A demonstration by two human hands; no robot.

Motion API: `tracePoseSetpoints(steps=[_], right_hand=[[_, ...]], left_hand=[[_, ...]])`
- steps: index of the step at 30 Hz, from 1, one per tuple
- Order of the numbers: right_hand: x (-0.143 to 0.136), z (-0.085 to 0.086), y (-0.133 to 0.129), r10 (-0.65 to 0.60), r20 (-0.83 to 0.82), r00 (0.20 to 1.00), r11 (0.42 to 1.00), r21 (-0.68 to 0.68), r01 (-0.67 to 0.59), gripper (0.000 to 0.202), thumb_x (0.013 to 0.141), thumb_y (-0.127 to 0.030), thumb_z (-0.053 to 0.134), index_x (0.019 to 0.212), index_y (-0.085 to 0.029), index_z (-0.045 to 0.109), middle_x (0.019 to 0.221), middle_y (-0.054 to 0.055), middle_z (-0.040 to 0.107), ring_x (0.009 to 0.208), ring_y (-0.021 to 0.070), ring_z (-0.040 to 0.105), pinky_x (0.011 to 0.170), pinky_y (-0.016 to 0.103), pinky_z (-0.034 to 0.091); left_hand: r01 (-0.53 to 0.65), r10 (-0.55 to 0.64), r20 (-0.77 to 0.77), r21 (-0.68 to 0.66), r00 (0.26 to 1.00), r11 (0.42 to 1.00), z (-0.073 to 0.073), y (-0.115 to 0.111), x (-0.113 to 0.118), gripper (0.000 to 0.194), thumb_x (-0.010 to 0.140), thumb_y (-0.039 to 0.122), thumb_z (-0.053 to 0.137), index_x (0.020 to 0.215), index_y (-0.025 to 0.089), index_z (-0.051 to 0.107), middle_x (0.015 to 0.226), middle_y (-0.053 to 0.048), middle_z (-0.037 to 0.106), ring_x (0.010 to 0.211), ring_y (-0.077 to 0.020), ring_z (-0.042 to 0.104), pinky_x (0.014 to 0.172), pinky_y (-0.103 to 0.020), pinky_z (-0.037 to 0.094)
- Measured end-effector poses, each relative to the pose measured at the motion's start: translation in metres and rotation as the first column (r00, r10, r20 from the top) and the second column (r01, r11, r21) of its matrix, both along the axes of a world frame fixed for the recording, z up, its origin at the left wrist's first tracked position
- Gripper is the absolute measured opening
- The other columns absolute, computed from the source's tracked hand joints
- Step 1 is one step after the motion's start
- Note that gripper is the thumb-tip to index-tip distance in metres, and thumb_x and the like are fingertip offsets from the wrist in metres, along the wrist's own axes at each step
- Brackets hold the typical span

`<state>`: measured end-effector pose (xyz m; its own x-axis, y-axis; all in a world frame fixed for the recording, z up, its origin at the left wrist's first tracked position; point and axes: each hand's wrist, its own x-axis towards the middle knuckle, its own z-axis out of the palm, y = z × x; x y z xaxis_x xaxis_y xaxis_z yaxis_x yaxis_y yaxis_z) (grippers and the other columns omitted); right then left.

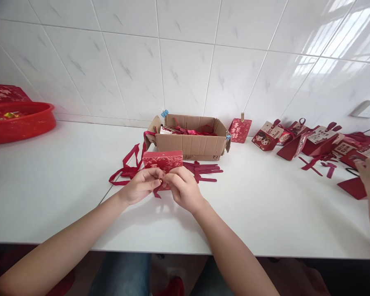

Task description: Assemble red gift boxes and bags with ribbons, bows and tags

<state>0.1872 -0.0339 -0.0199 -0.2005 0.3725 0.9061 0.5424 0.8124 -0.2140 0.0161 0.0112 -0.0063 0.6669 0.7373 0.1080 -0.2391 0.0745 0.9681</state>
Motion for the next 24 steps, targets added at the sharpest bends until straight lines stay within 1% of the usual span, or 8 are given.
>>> tracePoseSetpoints(steps=[3, 6, 8, 10, 17, 20, 22, 24], right_hand=[[-0.003, 0.002, -0.003, 0.082, -0.127, 0.989, 0.987, -0.127, -0.098, 0.018, 0.089, -0.011, 0.051, 0.101, -0.022, 0.058, 0.084, 0.004, 0.064, 0.074, 0.0136, 0.059, 0.065, 0.027, 0.052], [-0.004, 0.001, -0.004, 0.053, -0.174, 0.983, 0.975, -0.204, -0.089, 0.014, 0.088, -0.018, 0.057, 0.101, -0.022, 0.059, 0.084, 0.003, 0.068, 0.072, 0.0133, 0.061, 0.065, 0.027, 0.052], [-0.004, -0.001, -0.003, 0.029, -0.185, 0.982, 0.971, -0.226, -0.072, 0.011, 0.086, -0.021, 0.060, 0.097, -0.022, 0.060, 0.084, 0.003, 0.068, 0.072, 0.0136, 0.062, 0.064, 0.027, 0.053], [-0.005, -0.002, -0.002, 0.023, -0.189, 0.982, 0.972, -0.225, -0.066, 0.009, 0.086, -0.023, 0.060, 0.095, -0.021, 0.060, 0.083, 0.003, 0.069, 0.072, 0.0138, 0.063, 0.063, 0.027, 0.053], [-0.008, -0.001, -0.002, -0.004, -0.202, 0.979, 0.985, -0.168, -0.031, 0.005, 0.087, -0.020, 0.058, 0.089, -0.020, 0.063, 0.077, 0.003, 0.070, 0.068, 0.0137, 0.064, 0.060, 0.026, 0.053], [-0.007, 0.002, -0.004, -0.007, -0.195, 0.981, 0.981, -0.194, -0.032, 0.007, 0.087, -0.021, 0.058, 0.089, -0.021, 0.064, 0.078, 0.003, 0.071, 0.068, 0.0143, 0.064, 0.061, 0.028, 0.054], [-0.007, 0.003, -0.005, 0.003, -0.218, 0.976, 0.970, -0.237, -0.056, 0.008, 0.086, -0.022, 0.058, 0.089, -0.021, 0.065, 0.080, 0.003, 0.071, 0.070, 0.0146, 0.065, 0.063, 0.029, 0.055], [-0.008, 0.003, -0.005, 0.025, -0.282, 0.959, 0.948, -0.297, -0.112, 0.009, 0.085, -0.022, 0.059, 0.089, -0.020, 0.067, 0.083, 0.004, 0.073, 0.072, 0.0147, 0.066, 0.065, 0.029, 0.056]], left_hand=[[-0.136, 0.144, -0.039, 0.166, 0.989, 0.977, 0.002, -0.002, 0.000, 0.023, 0.072, 0.032, 0.076, 0.077, 0.016, 0.060, 0.071, 0.001, 0.055, 0.063, -0.0096, 0.051, 0.058, -0.022, 0.043], [-0.233, 0.261, -0.037, 0.341, 0.965, 0.911, 0.005, -0.006, 0.002, 0.020, 0.077, 0.032, 0.071, 0.078, 0.016, 0.060, 0.075, 0.000, 0.057, 0.068, -0.0104, 0.053, 0.062, -0.022, 0.045], [-0.261, 0.303, -0.036, 0.417, 0.952, 0.871, 0.006, -0.009, 0.003, 0.018, 0.079, 0.032, 0.068, 0.079, 0.016, 0.060, 0.077, -0.001, 0.058, 0.069, -0.0108, 0.054, 0.064, -0.022, 0.046], [-0.271, 0.327, -0.053, 0.444, 0.943, 0.854, 0.006, -0.011, 0.004, 0.018, 0.081, 0.032, 0.067, 0.080, 0.016, 0.059, 0.078, -0.001, 0.057, 0.070, -0.0114, 0.054, 0.065, -0.023, 0.047], [-0.287, 0.348, -0.052, 0.463, 0.936, 0.839, 0.005, -0.010, 0.005, 0.017, 0.081, 0.032, 0.066, 0.081, 0.016, 0.059, 0.078, -0.001, 0.058, 0.070, -0.0114, 0.055, 0.065, -0.023, 0.048], [-0.282, 0.352, -0.058, 0.487, 0.934, 0.827, 0.006, -0.010, 0.005, 0.017, 0.081, 0.033, 0.066, 0.080, 0.017, 0.060, 0.078, -0.002, 0.060, 0.070, -0.0124, 0.058, 0.064, -0.023, 0.049], [-0.308, 0.391, -0.044, 0.538, 0.919, 0.784, 0.005, -0.010, 0.005, 0.015, 0.081, 0.032, 0.066, 0.081, 0.017, 0.061, 0.078, -0.002, 0.061, 0.071, -0.0132, 0.059, 0.064, -0.024, 0.050], [-0.357, 0.454, 0.000, 0.616, 0.891, 0.702, 0.004, -0.010, 0.004, 0.012, 0.080, 0.029, 0.067, 0.080, 0.017, 0.062, 0.077, -0.003, 0.062, 0.072, -0.0134, 0.059, 0.063, -0.024, 0.049]])
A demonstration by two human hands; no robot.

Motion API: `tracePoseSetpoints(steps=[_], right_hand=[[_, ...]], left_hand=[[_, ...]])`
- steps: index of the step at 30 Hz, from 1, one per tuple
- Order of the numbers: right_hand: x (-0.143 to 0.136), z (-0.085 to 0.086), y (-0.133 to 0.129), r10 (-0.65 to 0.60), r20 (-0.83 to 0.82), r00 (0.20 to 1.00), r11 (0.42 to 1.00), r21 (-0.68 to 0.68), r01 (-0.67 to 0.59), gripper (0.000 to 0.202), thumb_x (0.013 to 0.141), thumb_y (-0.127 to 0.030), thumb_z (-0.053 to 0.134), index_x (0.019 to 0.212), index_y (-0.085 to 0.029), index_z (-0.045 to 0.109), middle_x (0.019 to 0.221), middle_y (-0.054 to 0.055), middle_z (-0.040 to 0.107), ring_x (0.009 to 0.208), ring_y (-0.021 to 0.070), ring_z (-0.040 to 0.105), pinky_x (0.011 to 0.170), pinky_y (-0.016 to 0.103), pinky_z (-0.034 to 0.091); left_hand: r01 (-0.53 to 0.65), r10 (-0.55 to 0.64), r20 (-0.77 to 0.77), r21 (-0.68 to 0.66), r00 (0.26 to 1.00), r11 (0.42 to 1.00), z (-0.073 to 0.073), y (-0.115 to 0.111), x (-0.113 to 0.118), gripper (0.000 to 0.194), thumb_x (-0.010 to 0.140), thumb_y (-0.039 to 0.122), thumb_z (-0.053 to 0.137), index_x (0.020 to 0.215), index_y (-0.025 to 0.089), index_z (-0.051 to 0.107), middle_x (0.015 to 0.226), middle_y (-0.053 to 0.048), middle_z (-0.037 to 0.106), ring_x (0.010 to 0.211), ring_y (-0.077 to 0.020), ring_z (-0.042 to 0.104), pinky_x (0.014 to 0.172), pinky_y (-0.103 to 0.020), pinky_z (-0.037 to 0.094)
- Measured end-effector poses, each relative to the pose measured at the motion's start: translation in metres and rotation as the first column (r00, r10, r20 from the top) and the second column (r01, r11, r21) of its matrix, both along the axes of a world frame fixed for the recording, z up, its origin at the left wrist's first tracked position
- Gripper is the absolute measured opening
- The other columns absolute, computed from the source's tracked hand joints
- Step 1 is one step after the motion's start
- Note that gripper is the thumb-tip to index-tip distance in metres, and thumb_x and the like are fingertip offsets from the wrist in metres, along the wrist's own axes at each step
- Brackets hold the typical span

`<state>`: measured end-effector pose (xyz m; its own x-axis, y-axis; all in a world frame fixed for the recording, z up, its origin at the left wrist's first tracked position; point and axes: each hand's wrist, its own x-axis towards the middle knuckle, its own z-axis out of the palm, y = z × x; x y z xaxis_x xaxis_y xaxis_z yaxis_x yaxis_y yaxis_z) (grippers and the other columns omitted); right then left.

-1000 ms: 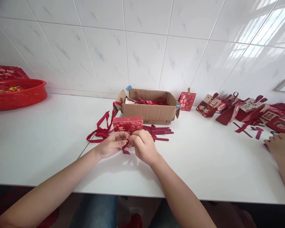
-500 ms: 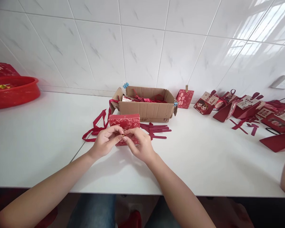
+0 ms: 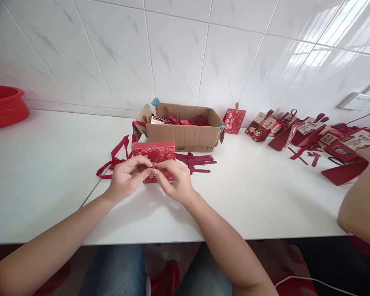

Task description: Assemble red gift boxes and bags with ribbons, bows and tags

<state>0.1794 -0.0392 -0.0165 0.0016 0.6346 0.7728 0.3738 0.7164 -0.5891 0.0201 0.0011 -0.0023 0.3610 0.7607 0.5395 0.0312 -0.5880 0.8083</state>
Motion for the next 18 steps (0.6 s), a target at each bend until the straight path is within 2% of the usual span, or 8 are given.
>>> tracePoseSetpoints(steps=[2, 6, 9, 13, 14, 16, 18], right_hand=[[-0.001, -0.002, 0.001, 0.057, -0.107, 0.993, 0.994, -0.082, -0.066, 0.010, 0.084, -0.024, 0.062, 0.091, -0.021, 0.068, 0.086, 0.004, 0.074, 0.074, 0.0150, 0.068, 0.067, 0.029, 0.058], [-0.003, -0.006, 0.004, 0.178, -0.324, 0.929, 0.952, -0.183, -0.246, 0.016, 0.078, -0.029, 0.071, 0.093, -0.024, 0.072, 0.088, 0.003, 0.074, 0.078, 0.0165, 0.070, 0.069, 0.030, 0.060], [-0.003, -0.008, 0.006, 0.194, -0.391, 0.899, 0.930, -0.218, -0.296, 0.017, 0.074, -0.032, 0.075, 0.089, -0.025, 0.073, 0.084, 0.002, 0.074, 0.077, 0.0171, 0.070, 0.069, 0.032, 0.061], [0.000, -0.006, 0.008, 0.122, -0.390, 0.913, 0.951, -0.217, -0.220, 0.014, 0.072, -0.035, 0.077, 0.080, -0.025, 0.074, 0.081, 0.001, 0.074, 0.076, 0.0178, 0.069, 0.072, 0.035, 0.060], [0.001, -0.005, 0.009, 0.105, -0.381, 0.918, 0.961, -0.199, -0.193, 0.012, 0.073, -0.035, 0.076, 0.080, -0.025, 0.074, 0.080, 0.002, 0.073, 0.076, 0.0177, 0.068, 0.072, 0.036, 0.060], [0.005, -0.004, 0.010, 0.072, -0.354, 0.932, 0.980, -0.150, -0.133, 0.009, 0.075, -0.033, 0.074, 0.081, -0.027, 0.075, 0.081, 0.002, 0.072, 0.077, 0.0171, 0.067, 0.074, 0.036, 0.059], [0.010, -0.003, 0.012, -0.006, -0.332, 0.943, 0.993, -0.117, -0.035, 0.007, 0.077, -0.032, 0.073, 0.083, -0.028, 0.075, 0.090, 0.003, 0.069, 0.087, 0.0179, 0.066, 0.080, 0.038, 0.057]], left_hand=[[-0.037, 0.035, 0.023, 0.074, 0.999, 0.997, -0.001, 0.001, 0.000, 0.011, 0.078, 0.026, 0.069, 0.078, 0.018, 0.063, 0.077, -0.002, 0.062, 0.071, -0.0133, 0.058, 0.062, -0.024, 0.048], [-0.013, 0.006, 0.092, 0.069, 0.996, 0.998, -0.002, 0.003, 0.001, 0.012, 0.077, 0.026, 0.070, 0.074, 0.017, 0.063, 0.072, -0.001, 0.060, 0.068, -0.0128, 0.058, 0.060, -0.024, 0.049], [-0.041, 0.031, 0.075, 0.130, 0.997, 0.991, -0.001, 0.001, 0.001, 0.008, 0.077, 0.025, 0.070, 0.075, 0.018, 0.066, 0.072, -0.002, 0.062, 0.068, -0.0133, 0.059, 0.059, -0.025, 0.049], [-0.047, 0.052, -0.014, 0.251, 0.999, 0.967, -0.001, -0.001, -0.002, 0.008, 0.084, 0.022, 0.061, 0.084, 0.019, 0.068, 0.077, -0.003, 0.065, 0.070, -0.0140, 0.060, 0.059, -0.026, 0.049], [-0.077, 0.089, -0.028, 0.298, 0.996, 0.951, -0.002, -0.001, -0.003, 0.010, 0.085, 0.022, 0.059, 0.086, 0.020, 0.068, 0.078, -0.003, 0.065, 0.070, -0.0139, 0.059, 0.060, -0.026, 0.049], [-0.227, 0.238, 0.022, 0.398, 0.971, 0.889, -0.003, 0.004, -0.005, 0.010, 0.082, 0.023, 0.063, 0.090, 0.020, 0.066, 0.082, -0.004, 0.064, 0.071, -0.0146, 0.058, 0.064, -0.029, 0.050], [-0.426, 0.400, 0.153, 0.413, 0.904, 0.805, -0.004, 0.012, -0.007, 0.029, 0.073, 0.024, 0.072, 0.100, 0.021, 0.061, 0.095, -0.005, 0.061, 0.085, -0.0182, 0.059, 0.074, -0.032, 0.050]])
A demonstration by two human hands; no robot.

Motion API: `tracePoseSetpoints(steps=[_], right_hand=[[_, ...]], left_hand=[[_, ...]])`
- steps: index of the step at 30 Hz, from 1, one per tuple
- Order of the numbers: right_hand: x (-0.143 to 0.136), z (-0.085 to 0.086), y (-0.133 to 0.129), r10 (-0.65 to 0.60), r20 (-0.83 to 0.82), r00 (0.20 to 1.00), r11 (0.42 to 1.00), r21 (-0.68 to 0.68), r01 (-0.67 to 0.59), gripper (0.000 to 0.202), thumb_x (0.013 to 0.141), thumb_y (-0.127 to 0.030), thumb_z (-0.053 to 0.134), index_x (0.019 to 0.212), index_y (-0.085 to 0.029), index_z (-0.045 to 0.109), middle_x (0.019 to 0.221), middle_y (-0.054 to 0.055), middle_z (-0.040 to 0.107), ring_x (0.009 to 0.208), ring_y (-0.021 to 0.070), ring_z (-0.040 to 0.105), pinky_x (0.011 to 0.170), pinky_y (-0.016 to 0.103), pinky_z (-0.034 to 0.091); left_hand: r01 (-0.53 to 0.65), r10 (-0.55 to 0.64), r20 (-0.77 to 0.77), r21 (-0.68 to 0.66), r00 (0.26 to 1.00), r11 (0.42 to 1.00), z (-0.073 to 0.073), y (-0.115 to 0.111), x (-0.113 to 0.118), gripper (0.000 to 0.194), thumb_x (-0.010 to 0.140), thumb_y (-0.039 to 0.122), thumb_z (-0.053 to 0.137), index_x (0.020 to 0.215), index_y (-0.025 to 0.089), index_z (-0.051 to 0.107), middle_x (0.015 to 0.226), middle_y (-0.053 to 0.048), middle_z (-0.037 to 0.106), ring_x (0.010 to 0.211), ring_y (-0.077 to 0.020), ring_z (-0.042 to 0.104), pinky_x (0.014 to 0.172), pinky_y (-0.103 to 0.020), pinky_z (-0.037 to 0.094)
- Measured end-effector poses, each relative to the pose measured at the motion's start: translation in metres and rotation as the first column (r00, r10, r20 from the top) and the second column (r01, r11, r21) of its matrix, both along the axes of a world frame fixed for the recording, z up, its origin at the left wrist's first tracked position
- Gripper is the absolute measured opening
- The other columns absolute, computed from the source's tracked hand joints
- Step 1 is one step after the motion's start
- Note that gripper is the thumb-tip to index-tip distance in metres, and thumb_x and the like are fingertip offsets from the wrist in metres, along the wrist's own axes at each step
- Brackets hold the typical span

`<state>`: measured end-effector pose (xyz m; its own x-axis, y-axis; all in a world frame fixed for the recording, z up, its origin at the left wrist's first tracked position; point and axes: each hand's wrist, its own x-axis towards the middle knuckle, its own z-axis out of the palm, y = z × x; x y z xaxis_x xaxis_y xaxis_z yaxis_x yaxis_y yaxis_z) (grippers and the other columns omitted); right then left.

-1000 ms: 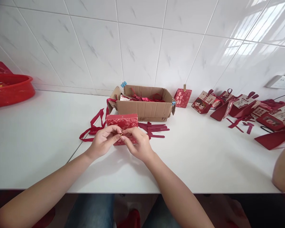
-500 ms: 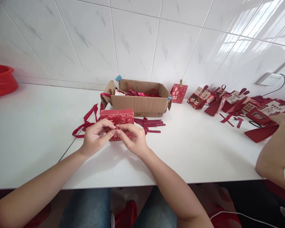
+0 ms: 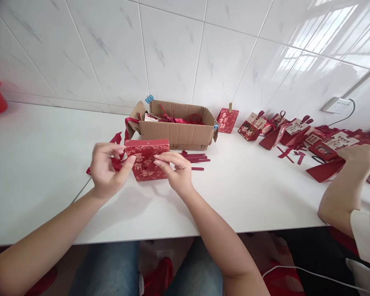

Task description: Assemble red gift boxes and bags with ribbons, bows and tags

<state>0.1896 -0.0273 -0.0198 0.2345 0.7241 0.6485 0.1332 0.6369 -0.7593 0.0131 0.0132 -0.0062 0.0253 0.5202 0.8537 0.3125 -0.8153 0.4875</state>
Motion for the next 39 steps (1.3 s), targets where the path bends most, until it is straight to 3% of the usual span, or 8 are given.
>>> tracePoseSetpoints(steps=[3, 8, 14, 21, 24, 29, 33, 39], right_hand=[[0.008, -0.001, 0.006, -0.123, 0.002, 0.992, 0.991, -0.047, 0.123, 0.010, 0.074, -0.033, 0.075, 0.081, -0.027, 0.075, 0.117, 0.007, 0.061, 0.114, 0.0224, 0.058, 0.089, 0.041, 0.054], [0.013, -0.007, 0.017, 0.088, -0.028, 0.996, 0.985, -0.149, -0.092, 0.012, 0.072, -0.034, 0.077, 0.081, -0.026, 0.075, 0.112, 0.006, 0.065, 0.110, 0.0220, 0.061, 0.092, 0.042, 0.052], [0.011, -0.005, 0.013, 0.095, 0.025, 0.995, 0.988, -0.126, -0.091, 0.009, 0.073, -0.031, 0.077, 0.082, -0.029, 0.076, 0.094, 0.003, 0.065, 0.092, 0.0169, 0.064, 0.088, 0.038, 0.054], [0.009, -0.001, 0.006, -0.141, 0.353, 0.925, 0.990, 0.075, 0.122, 0.012, 0.071, -0.019, 0.078, 0.078, -0.029, 0.075, 0.133, 0.004, 0.050, 0.127, 0.0251, 0.047, 0.102, 0.048, 0.045], [0.009, -0.001, 0.003, -0.217, 0.416, 0.883, 0.975, 0.133, 0.177, 0.010, 0.074, -0.020, 0.076, 0.079, -0.029, 0.075, 0.133, 0.005, 0.049, 0.126, 0.0260, 0.047, 0.097, 0.047, 0.048], [0.005, 0.000, -0.001, -0.227, 0.305, 0.925, 0.965, 0.199, 0.172, 0.006, 0.079, -0.026, 0.072, 0.083, -0.025, 0.069, 0.124, 0.009, 0.054, 0.117, 0.0253, 0.055, 0.089, 0.044, 0.051], [0.001, 0.001, -0.003, -0.096, 0.150, 0.984, 0.993, 0.084, 0.084, 0.038, 0.077, -0.033, 0.073, 0.107, -0.024, 0.053, 0.107, 0.008, 0.064, 0.098, 0.0207, 0.064, 0.083, 0.039, 0.054], [-0.001, 0.004, -0.008, -0.053, 0.154, 0.987, 0.999, 0.010, 0.052, 0.022, 0.076, -0.035, 0.072, 0.075, -0.022, 0.053, 0.072, 0.001, 0.065, 0.071, 0.0165, 0.063, 0.071, 0.033, 0.053]], left_hand=[[0.019, -0.007, 0.079, -0.152, 0.997, 0.988, -0.001, 0.013, 0.000, 0.061, 0.067, 0.027, 0.077, 0.120, 0.022, 0.047, 0.114, -0.009, 0.057, 0.107, -0.0235, 0.056, 0.087, -0.036, 0.049], [0.350, -0.311, 0.161, -0.441, 0.937, 0.826, -0.005, 0.019, 0.002, 0.065, 0.079, 0.032, 0.067, 0.134, 0.021, 0.034, 0.093, -0.006, 0.067, 0.079, -0.0176, 0.066, 0.073, -0.032, 0.055], [0.310, -0.307, 0.069, -0.380, 0.949, 0.871, -0.005, 0.008, 0.003, 0.046, 0.080, 0.031, 0.066, 0.124, 0.021, 0.054, 0.096, -0.006, 0.067, 0.081, -0.0171, 0.065, 0.073, -0.028, 0.054], [0.251, -0.271, -0.033, -0.280, 0.962, 0.927, 0.002, 0.002, 0.004, 0.013, 0.079, 0.028, 0.064, 0.087, 0.018, 0.067, 0.096, -0.006, 0.064, 0.095, -0.0201, 0.062, 0.082, -0.032, 0.052], [0.321, -0.342, 0.002, -0.349, 0.940, 0.880, 0.001, -0.002, 0.006, 0.014, 0.081, 0.029, 0.063, 0.087, 0.017, 0.065, 0.096, -0.007, 0.067, 0.093, -0.0199, 0.064, 0.079, -0.030, 0.053], [0.322, -0.344, 0.019, -0.397, 0.939, 0.859, 0.000, -0.010, 0.008, 0.015, 0.080, 0.030, 0.065, 0.087, 0.016, 0.065, 0.083, -0.004, 0.069, 0.075, -0.0166, 0.064, 0.069, -0.027, 0.052], [0.327, -0.355, -0.036, -0.313, 0.934, 0.892, 0.000, -0.011, 0.007, 0.010, 0.083, 0.027, 0.062, 0.085, 0.017, 0.064, 0.082, -0.005, 0.068, 0.075, -0.0161, 0.063, 0.070, -0.028, 0.051], [0.340, -0.373, -0.158, -0.201, 0.914, 0.919, -0.006, -0.009, 0.008, 0.035, 0.069, 0.030, 0.077, 0.093, 0.018, 0.054, 0.088, -0.004, 0.062, 0.082, -0.0184, 0.062, 0.074, -0.030, 0.051]])
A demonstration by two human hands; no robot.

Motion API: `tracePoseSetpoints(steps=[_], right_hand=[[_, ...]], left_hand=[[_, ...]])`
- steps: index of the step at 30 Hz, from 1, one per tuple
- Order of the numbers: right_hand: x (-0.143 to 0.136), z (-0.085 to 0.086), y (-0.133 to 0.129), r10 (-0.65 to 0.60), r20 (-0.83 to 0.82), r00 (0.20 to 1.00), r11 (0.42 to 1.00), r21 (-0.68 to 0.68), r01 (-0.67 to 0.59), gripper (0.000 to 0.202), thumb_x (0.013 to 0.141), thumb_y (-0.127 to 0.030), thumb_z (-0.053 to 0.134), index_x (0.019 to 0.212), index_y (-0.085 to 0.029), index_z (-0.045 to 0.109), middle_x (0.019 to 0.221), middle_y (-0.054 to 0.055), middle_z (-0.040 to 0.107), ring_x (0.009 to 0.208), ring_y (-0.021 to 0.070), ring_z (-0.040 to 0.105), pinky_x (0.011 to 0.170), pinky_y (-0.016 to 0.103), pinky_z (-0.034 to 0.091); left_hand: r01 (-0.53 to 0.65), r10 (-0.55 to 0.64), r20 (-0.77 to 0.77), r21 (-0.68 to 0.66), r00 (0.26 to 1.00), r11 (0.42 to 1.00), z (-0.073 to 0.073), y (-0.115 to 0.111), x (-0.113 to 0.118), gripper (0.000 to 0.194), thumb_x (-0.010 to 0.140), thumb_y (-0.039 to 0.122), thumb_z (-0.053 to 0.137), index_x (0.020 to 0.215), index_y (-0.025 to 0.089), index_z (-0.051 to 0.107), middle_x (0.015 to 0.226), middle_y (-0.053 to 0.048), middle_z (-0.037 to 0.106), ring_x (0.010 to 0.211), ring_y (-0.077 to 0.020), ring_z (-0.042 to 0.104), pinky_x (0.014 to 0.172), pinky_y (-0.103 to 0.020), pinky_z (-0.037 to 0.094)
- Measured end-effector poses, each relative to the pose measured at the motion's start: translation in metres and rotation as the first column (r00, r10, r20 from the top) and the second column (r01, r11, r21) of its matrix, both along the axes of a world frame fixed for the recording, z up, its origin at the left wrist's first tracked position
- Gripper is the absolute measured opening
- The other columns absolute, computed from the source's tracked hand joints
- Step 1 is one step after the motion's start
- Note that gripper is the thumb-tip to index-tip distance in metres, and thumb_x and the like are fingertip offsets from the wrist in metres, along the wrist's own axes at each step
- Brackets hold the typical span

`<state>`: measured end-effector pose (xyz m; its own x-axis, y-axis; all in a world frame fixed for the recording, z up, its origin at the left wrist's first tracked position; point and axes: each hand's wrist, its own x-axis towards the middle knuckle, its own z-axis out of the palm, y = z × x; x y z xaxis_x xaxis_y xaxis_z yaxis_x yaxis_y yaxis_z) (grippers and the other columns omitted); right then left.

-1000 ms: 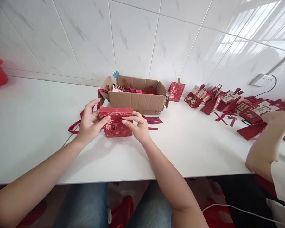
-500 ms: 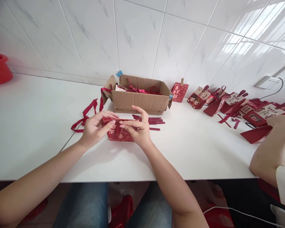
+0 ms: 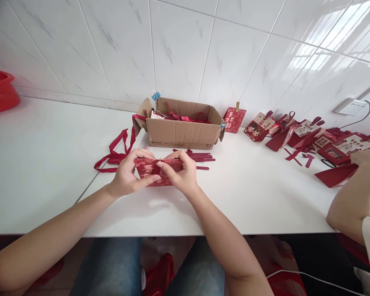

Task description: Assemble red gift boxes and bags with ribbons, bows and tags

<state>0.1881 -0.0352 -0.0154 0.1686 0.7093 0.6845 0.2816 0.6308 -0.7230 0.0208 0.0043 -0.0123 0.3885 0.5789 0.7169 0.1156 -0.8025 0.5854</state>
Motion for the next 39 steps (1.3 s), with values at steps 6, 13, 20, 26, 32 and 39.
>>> tracePoseSetpoints(steps=[6, 13, 20, 26, 32, 39], right_hand=[[-0.002, 0.004, -0.003, -0.009, -0.013, 1.000, 1.000, 0.000, 0.009, 0.022, 0.075, -0.032, 0.071, 0.073, -0.022, 0.052, 0.070, 0.000, 0.064, 0.069, 0.0158, 0.062, 0.067, 0.032, 0.052], [-0.003, 0.003, -0.002, -0.038, 0.018, 0.999, 0.999, 0.032, 0.038, 0.024, 0.074, -0.030, 0.070, 0.070, -0.022, 0.048, 0.066, -0.002, 0.061, 0.066, 0.0149, 0.060, 0.063, 0.030, 0.049], [-0.001, 0.002, 0.000, -0.067, 0.007, 0.998, 0.996, 0.064, 0.066, 0.024, 0.074, -0.030, 0.070, 0.070, -0.022, 0.048, 0.064, -0.002, 0.059, 0.062, 0.0135, 0.057, 0.060, 0.028, 0.046], [-0.002, 0.002, -0.001, -0.011, 0.001, 1.000, 0.998, 0.063, 0.011, 0.024, 0.075, -0.030, 0.069, 0.070, -0.022, 0.047, 0.066, -0.002, 0.059, 0.063, 0.0138, 0.057, 0.060, 0.028, 0.047], [-0.004, 0.000, -0.002, 0.017, 0.038, 0.999, 0.995, 0.099, -0.021, 0.025, 0.075, -0.031, 0.070, 0.072, -0.022, 0.047, 0.067, -0.001, 0.060, 0.063, 0.0137, 0.058, 0.060, 0.028, 0.048], [-0.005, -0.001, -0.001, 0.061, 0.021, 0.998, 0.990, 0.123, -0.063, 0.023, 0.076, -0.029, 0.070, 0.073, -0.022, 0.048, 0.067, -0.001, 0.060, 0.063, 0.0142, 0.060, 0.060, 0.029, 0.049]], left_hand=[[-0.120, 0.123, -0.058, 0.050, 0.991, 0.992, 0.001, 0.003, -0.002, 0.033, 0.073, 0.025, 0.072, 0.096, 0.020, 0.048, 0.090, -0.002, 0.061, 0.085, -0.0164, 0.063, 0.079, -0.030, 0.051], [-0.210, 0.162, -0.552, -0.023, 0.818, 0.978, 0.055, 0.000, -0.031, 0.045, 0.077, 0.045, 0.066, 0.114, 0.024, 0.053, 0.091, -0.002, 0.070, 0.074, -0.0175, 0.065, 0.067, -0.028, 0.048], [-0.081, -0.046, -0.751, -0.131, 0.659, 0.988, 0.085, -0.002, -0.057, 0.037, 0.083, 0.036, 0.059, 0.117, 0.025, 0.053, 0.082, 0.000, 0.070, 0.067, -0.0154, 0.062, 0.059, -0.024, 0.044], [-0.133, 0.132, -0.533, 0.037, 0.836, 0.990, 0.112, -0.008, -0.060, 0.024, 0.083, 0.029, 0.061, 0.106, 0.022, 0.058, 0.087, 0.002, 0.067, 0.080, -0.0123, 0.059, 0.060, -0.019, 0.044], [-0.038, 0.012, -0.289, -0.083, 0.957, 0.996, 0.120, -0.001, -0.029, 0.007, 0.079, 0.025, 0.061, 0.082, 0.027, 0.067, 0.080, 0.000, 0.065, 0.067, -0.0121, 0.058, 0.063, -0.028, 0.048], [0.064, -0.164, -0.234, -0.383, 0.958, 0.921, 0.104, 0.024, -0.014, 0.021, 0.076, 0.016, 0.061, 0.096, 0.016, 0.066, 0.094, -0.005, 0.070, 0.089, -0.0166, 0.065, 0.076, -0.029, 0.054]])
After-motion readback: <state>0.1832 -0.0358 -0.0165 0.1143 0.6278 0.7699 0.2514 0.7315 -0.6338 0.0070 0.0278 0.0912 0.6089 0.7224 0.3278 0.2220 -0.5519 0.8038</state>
